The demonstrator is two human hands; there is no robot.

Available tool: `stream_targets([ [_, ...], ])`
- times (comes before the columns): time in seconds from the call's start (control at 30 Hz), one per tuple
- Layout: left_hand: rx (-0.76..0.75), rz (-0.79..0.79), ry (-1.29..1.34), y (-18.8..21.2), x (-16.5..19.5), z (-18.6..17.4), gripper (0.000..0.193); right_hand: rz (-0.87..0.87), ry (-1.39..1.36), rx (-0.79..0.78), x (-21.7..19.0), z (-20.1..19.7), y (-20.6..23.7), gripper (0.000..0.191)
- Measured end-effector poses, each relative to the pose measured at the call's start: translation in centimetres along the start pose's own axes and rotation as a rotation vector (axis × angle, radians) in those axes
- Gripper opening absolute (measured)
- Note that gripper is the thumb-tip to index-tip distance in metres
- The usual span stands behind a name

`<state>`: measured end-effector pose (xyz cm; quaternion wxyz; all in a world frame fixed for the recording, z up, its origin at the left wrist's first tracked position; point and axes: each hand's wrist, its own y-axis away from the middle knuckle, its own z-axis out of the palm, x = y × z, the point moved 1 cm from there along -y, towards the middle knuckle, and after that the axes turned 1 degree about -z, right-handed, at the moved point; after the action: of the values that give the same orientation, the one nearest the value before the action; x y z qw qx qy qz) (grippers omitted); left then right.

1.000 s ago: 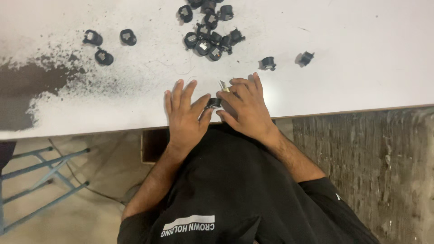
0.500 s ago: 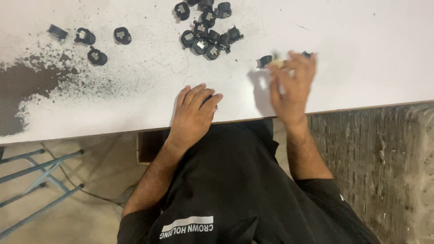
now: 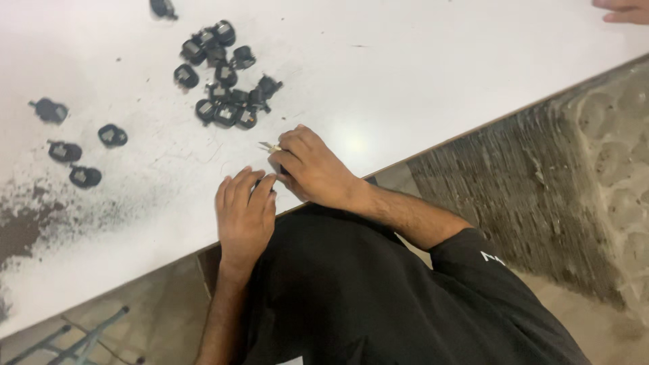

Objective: The person sits at a white worktable and inserts small metal contact pieces into black plastic connector housings one at a time, pressing each contact into place by hand. Finished housings are placed onto a growing pile on the table.

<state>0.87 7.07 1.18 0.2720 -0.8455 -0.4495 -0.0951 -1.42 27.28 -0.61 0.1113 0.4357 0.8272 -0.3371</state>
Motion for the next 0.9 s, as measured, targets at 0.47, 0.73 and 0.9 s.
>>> stream_targets([
  [0.47, -0.001, 0.005, -0.008, -0.1, 0.1, 1.3, 0.031, 0.564, 0.283, 0.652, 15.6, -16.9, 9.1, 0.033],
  [0.73, -0.022, -0.075, 0.104, 0.5, 0.2, 0.5, 0.036, 0.193, -0.178, 0.158, 4.6, -5.3, 3.8, 0.022],
  [0.9, 0.024, -0.116, 0.196, 1.6, -1.3, 0.3, 0.044, 0.156, -0.181, 0.01, 1.4, -2.9, 2.0, 0.025],
])
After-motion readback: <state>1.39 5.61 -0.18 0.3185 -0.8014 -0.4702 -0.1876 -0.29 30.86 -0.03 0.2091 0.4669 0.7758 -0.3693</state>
